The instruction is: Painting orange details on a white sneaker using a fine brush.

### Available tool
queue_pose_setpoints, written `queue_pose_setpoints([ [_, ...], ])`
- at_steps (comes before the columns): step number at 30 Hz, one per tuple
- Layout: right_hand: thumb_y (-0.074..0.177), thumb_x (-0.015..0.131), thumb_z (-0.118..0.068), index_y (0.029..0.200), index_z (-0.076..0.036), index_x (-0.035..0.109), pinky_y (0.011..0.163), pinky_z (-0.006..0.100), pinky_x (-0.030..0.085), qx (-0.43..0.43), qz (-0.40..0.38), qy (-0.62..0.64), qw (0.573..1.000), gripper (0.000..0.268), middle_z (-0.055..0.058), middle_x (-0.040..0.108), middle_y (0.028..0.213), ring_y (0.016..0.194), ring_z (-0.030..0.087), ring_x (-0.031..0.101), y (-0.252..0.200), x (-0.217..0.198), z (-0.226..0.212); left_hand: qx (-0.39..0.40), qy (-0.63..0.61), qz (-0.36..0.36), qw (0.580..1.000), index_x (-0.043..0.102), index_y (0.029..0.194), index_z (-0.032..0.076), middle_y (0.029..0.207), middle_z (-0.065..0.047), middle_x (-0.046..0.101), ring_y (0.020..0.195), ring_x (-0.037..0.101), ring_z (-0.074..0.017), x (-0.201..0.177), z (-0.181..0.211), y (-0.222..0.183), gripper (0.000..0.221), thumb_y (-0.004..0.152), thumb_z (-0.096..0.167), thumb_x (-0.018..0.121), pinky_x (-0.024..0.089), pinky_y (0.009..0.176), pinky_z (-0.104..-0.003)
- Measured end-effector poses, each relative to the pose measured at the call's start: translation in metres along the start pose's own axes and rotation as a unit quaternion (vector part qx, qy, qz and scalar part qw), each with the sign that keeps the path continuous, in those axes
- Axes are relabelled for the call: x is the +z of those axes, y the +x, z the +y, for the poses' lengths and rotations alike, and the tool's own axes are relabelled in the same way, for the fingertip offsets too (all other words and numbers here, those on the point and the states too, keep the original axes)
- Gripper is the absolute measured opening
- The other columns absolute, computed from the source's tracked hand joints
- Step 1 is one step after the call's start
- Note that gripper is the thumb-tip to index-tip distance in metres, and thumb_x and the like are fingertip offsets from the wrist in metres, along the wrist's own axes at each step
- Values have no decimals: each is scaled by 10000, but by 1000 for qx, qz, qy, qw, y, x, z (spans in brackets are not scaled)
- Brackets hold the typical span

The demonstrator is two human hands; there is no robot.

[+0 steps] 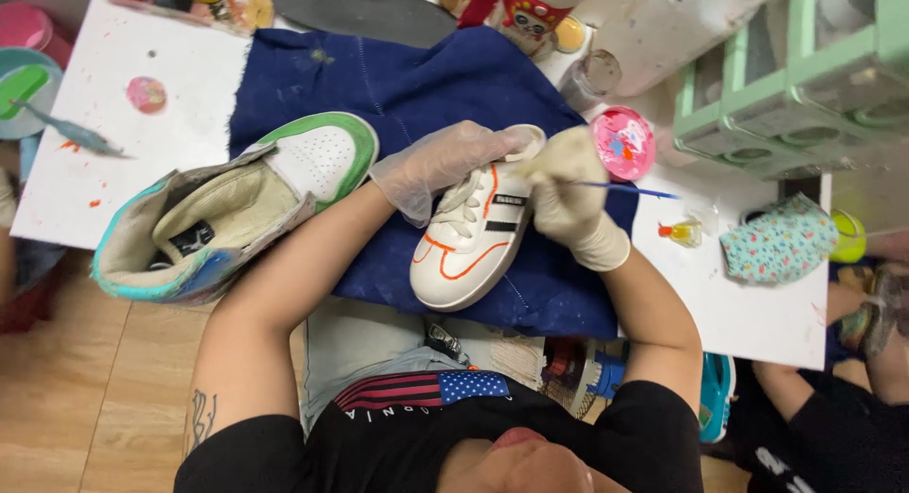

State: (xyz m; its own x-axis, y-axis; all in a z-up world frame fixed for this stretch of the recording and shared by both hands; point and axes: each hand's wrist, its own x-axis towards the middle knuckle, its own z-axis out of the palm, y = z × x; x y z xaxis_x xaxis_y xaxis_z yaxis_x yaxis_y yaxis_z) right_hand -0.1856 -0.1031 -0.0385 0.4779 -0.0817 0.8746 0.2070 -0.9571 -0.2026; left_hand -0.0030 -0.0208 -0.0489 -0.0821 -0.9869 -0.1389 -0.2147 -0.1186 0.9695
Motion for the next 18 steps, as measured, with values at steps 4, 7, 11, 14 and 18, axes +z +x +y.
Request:
queue_pose_setpoints([
  [4, 1106, 540, -328, 835, -9, 747, 730, 403, 520, 36, 92, -102, 990, 467, 124, 701, 761, 698, 307, 587, 34, -50, -11, -65, -7, 3, 998, 821, 955, 263, 948, 26, 793, 983, 751, -155, 1, 14, -8, 492, 928, 680, 561, 523, 907, -278],
  [7, 1091, 575, -202, 877, 82, 729, 575, 349, 552, 70, 193, -93, 974, 387, 189, 670, 781, 609, 237, 602, 27, -71, -9, 35, -6, 19, 999, 803, 984, 123, 898, -102, 782, 915, 752, -223, -1, 32, -30, 390, 1040, 433, 573, 548, 901, -330],
  [11, 1049, 667, -130, 939, 22, 772, 686, 369, 526, 4, 178, -260, 949, 215, 123, 724, 840, 707, 271, 631, -42, -95, 28, 51, 7, 14, 999, 800, 990, 127, 894, -93, 776, 908, 746, -212, 1, 30, -28, 380, 1045, 425, 570, 547, 894, -320],
  [14, 1040, 702, -113, 989, -16, 797, 749, 379, 517, 16, 142, -321, 936, 146, 97, 740, 883, 777, 303, 633, -94, -113, 45, 60, 10, 10, 998, 797, 994, 130, 892, -86, 771, 902, 741, -202, 2, 27, -29, 372, 1049, 418, 568, 546, 887, -312],
  [18, 1006, 765, 26, 924, -23, 705, 752, 346, 516, 86, 117, -336, 931, 113, 73, 672, 819, 767, 286, 628, -134, -123, 64, 72, 10, 3, 997, 793, 1001, 135, 887, -75, 764, 893, 733, -188, 2, 26, -29, 359, 1055, 407, 564, 545, 878, -301],
])
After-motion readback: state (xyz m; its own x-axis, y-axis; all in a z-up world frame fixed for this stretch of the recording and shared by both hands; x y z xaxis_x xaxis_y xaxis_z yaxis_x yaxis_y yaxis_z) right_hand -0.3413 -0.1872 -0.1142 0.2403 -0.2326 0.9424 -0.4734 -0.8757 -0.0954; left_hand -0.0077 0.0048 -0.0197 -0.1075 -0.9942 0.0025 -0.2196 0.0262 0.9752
